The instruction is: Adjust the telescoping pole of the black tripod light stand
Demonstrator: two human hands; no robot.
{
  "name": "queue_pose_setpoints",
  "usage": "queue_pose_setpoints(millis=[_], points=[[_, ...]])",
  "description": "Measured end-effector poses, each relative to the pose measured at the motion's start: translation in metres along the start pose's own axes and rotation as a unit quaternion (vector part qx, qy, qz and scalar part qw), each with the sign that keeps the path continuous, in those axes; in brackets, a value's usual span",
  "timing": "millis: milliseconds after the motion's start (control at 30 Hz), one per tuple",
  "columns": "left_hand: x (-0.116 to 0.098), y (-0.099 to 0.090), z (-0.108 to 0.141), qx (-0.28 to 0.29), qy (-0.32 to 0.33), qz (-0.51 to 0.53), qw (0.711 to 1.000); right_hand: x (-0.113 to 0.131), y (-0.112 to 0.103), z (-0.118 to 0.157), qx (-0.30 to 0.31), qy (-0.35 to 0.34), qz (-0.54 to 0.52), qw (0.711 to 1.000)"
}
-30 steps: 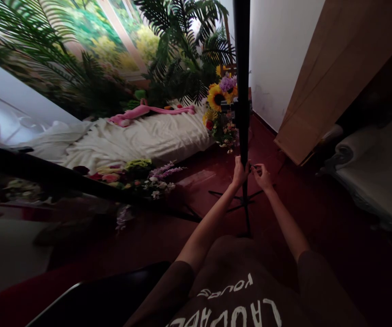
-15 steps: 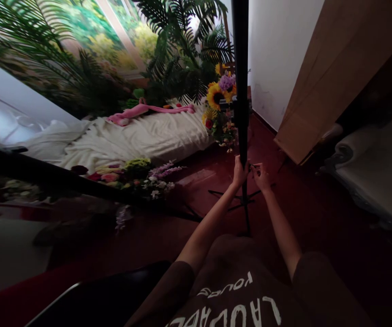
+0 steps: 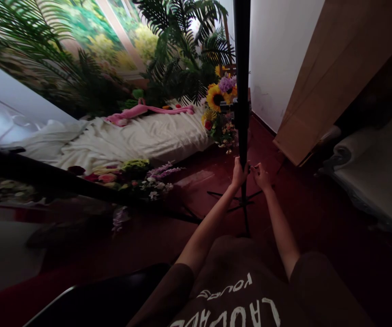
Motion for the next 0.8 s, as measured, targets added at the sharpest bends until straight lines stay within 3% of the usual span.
queue_pose_setpoints(millis=[167,433,533,667,800], points=[[0.000,-0.001,-0.001,0.009,0.000,0.002,1.000,0.002,0.005,-0.004,0.024,-0.002,-0.051,0.998],[0.000,-0.002,-0.002,0.008,0.000,0.018,1.000,-0.004,0.015,-0.010,0.098,0.069,-0.151,0.981],[0.001,-0.002,-0.001,0.010,0.005,0.012,1.000,-0.003,0.021,-0.013,0.113,0.057,-0.195,0.973],[0.001,-0.004,0.000,0.010,0.003,0.008,1.000,-0.006,0.027,-0.016,0.116,0.037,-0.239,0.963],[0.001,-0.005,0.005,0.025,-0.009,0.030,0.999,-0.011,0.027,-0.015,0.103,0.061,-0.240,0.963]])
Point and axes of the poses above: each hand's wrist, its own z-axis away from the middle knuckle, its own y-axis out of the palm, x = y × z, the point moved 8 cm from there along -z, towards the middle knuckle, and after that the axes turned 13 degrees about y, right-handed, at the moved point
